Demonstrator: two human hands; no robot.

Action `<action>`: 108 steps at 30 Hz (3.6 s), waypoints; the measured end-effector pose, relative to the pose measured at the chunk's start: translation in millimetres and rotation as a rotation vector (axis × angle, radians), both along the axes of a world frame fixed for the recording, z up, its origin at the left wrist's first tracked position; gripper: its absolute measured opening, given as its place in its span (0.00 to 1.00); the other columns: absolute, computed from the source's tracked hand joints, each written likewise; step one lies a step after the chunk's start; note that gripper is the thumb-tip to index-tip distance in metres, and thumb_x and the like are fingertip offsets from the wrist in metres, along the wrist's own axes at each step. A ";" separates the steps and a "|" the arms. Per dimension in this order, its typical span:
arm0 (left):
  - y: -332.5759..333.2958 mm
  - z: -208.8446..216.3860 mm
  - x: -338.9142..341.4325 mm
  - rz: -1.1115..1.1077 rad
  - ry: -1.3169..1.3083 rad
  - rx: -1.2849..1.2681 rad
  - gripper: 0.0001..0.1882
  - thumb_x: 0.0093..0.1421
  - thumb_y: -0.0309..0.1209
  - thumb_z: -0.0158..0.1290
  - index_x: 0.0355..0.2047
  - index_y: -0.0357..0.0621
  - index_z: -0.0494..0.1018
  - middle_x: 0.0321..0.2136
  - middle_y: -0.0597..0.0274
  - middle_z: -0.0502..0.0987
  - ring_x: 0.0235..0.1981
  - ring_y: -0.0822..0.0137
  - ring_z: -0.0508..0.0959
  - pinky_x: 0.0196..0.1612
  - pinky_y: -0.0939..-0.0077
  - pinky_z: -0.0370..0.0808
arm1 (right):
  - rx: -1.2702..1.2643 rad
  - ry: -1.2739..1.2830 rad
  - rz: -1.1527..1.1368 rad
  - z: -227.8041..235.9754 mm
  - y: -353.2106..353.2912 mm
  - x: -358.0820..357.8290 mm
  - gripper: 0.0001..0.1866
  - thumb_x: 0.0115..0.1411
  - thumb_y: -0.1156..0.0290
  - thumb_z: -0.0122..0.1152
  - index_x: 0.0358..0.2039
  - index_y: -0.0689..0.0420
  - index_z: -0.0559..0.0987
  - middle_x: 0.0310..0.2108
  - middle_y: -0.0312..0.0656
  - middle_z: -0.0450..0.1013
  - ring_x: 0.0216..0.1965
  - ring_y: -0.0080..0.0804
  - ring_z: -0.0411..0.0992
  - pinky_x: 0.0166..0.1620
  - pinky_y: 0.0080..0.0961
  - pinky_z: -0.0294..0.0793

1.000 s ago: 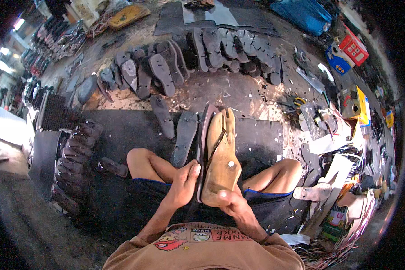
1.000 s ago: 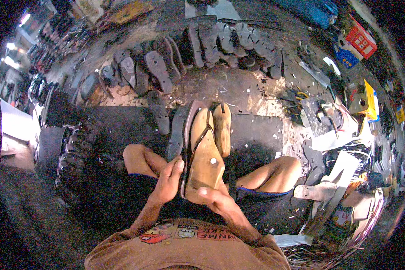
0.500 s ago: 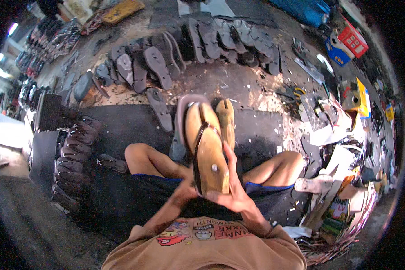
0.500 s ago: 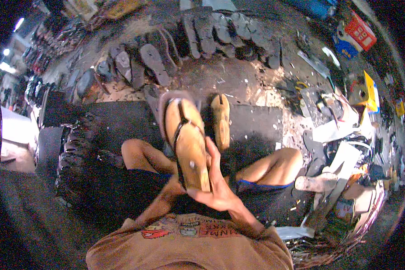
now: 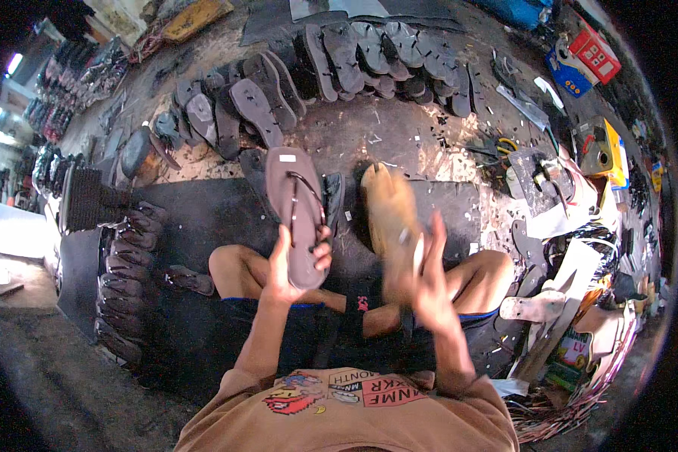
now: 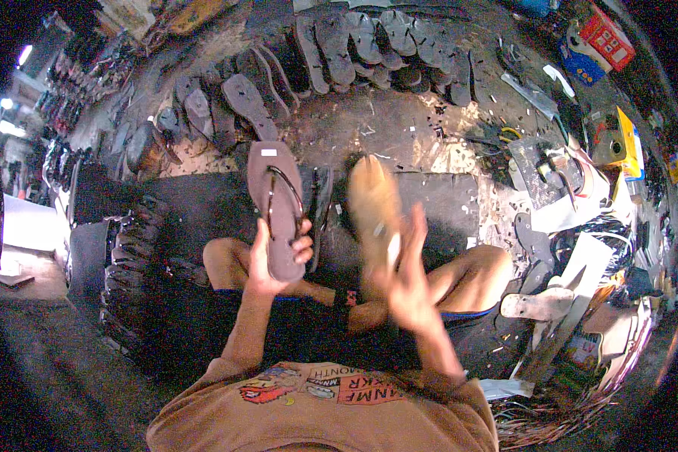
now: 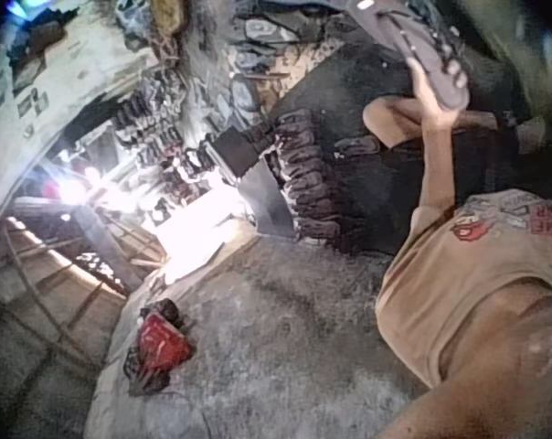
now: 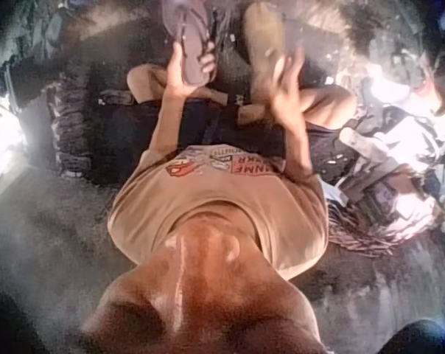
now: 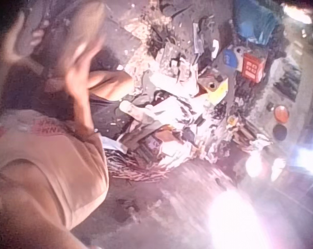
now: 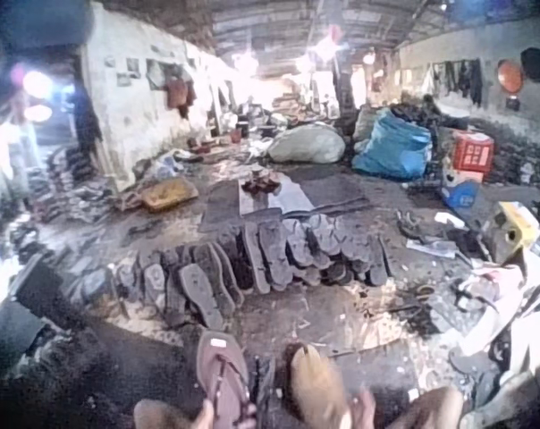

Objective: The person sits on the floor and repeatedly rubs the sole of a flip-flop against a wooden shoe last. They handle multiple flip-flops, rubbing each sole on the last and placing them aside.

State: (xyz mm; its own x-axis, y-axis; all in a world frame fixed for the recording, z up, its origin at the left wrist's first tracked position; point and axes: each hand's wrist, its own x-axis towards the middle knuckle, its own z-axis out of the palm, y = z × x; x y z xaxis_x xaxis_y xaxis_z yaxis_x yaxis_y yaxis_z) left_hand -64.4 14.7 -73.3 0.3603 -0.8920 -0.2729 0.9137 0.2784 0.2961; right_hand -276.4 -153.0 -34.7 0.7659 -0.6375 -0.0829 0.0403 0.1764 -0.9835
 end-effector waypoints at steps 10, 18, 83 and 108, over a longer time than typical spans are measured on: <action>3.2 -0.8 -74.9 -0.512 0.149 -0.359 0.42 0.67 0.58 0.61 0.71 0.46 0.63 0.42 0.66 0.72 0.36 0.74 0.71 0.39 0.74 0.73 | -1.228 -0.014 -0.041 72.5 -49.9 49.4 0.52 0.51 0.63 0.83 0.74 0.58 0.65 0.76 0.62 0.55 0.79 0.57 0.51 0.77 0.51 0.51; 56.6 14.3 -91.4 -0.186 -1.089 0.349 0.29 0.66 0.39 0.65 0.62 0.36 0.73 0.54 0.54 0.80 0.54 0.58 0.80 0.60 0.62 0.75 | -0.722 0.237 0.202 64.7 -46.7 82.2 0.54 0.43 0.55 0.91 0.67 0.62 0.73 0.55 0.46 0.81 0.56 0.35 0.77 0.61 0.37 0.75; -1.4 116.8 -31.4 0.420 -1.911 0.206 0.27 0.51 0.10 0.63 0.50 0.43 0.74 0.46 0.50 0.76 0.53 0.47 0.82 0.52 0.56 0.81 | -0.701 -0.100 -0.054 76.2 4.1 35.2 0.26 0.55 0.85 0.67 0.56 0.60 0.80 0.58 0.52 0.76 0.60 0.51 0.74 0.65 0.45 0.72; 3.9 53.5 102.6 0.508 -0.411 0.243 0.33 0.72 0.31 0.54 0.73 0.71 0.59 0.65 0.50 0.72 0.66 0.46 0.73 0.63 0.31 0.75 | -0.096 0.110 0.075 17.8 16.5 -11.3 0.42 0.52 0.75 0.70 0.70 0.62 0.70 0.68 0.48 0.70 0.69 0.42 0.68 0.73 0.38 0.64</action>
State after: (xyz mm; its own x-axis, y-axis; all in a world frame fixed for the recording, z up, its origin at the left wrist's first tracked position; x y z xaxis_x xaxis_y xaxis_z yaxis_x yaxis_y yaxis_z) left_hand 38.2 18.6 -19.8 0.8337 -0.5163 -0.1957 0.4881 0.5235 0.6984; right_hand -287.7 -136.5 -16.9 0.8016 -0.5875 -0.1105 -0.0782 0.0801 -0.9937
